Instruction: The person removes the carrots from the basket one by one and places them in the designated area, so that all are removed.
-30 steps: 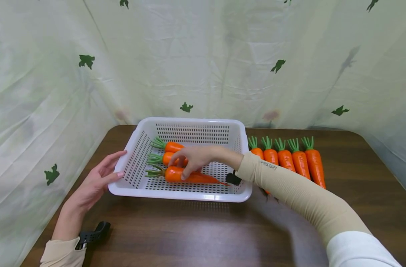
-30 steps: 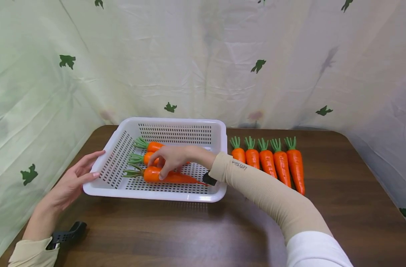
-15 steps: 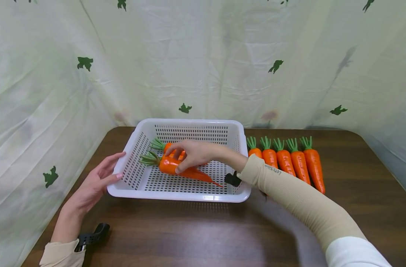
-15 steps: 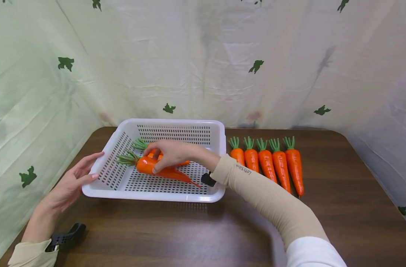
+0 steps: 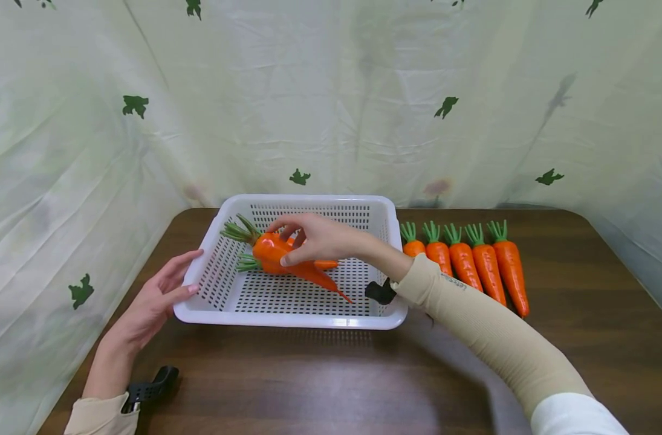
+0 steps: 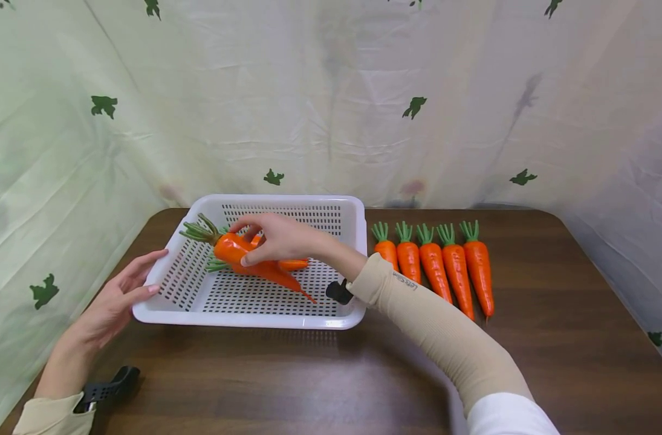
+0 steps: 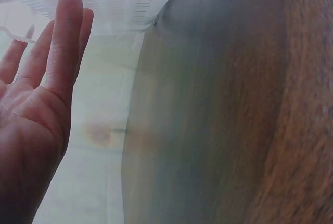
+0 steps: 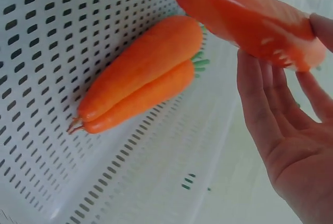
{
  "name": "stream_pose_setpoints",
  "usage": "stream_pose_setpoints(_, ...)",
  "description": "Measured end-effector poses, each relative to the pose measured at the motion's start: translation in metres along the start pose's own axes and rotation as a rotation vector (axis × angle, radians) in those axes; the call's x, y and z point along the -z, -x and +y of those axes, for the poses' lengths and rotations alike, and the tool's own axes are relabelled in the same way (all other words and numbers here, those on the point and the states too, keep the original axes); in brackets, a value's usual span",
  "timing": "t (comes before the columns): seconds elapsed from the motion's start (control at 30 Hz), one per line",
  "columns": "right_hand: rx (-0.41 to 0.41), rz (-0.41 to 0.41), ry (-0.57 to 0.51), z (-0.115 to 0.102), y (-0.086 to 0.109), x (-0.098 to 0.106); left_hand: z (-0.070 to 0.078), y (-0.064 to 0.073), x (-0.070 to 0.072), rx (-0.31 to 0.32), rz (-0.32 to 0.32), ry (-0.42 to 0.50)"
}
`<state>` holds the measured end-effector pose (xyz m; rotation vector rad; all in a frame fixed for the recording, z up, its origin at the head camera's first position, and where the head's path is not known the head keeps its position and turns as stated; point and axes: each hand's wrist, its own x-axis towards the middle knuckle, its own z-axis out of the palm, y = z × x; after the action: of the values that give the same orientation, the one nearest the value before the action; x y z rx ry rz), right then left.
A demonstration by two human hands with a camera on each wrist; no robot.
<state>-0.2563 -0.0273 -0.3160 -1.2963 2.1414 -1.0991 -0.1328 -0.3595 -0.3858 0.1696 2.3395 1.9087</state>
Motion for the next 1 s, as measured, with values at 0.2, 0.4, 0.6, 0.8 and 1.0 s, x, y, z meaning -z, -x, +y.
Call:
stream_pose_setpoints(0.2, 0.034, 0.073, -0.041, -0.011, 0.008, 0.007, 0.001, 0.000, 0.000, 0.001, -0.008, 0.003)
stream_pose_setpoints(0.4, 0.046, 0.150, -0.079, -0.021, 0.020, 0.012, 0.000, 0.001, 0.001, 0.000, -0.014, 0.003)
stream_pose_setpoints(0.6, 0.085, 0.176, -0.102, -0.026, 0.029, 0.015, -0.001, 0.001, 0.002, -0.015, -0.014, 0.006)
stream_pose_setpoints(0.8, 0.110, 0.231, -0.121, -0.029, 0.037, 0.019, -0.002, 0.000, 0.002, -0.022, -0.016, 0.006)
stream_pose_setpoints(1.0, 0.120, 0.332, -0.136, -0.033, 0.047, 0.026, -0.002, 0.000, 0.002, -0.026, -0.017, 0.012)
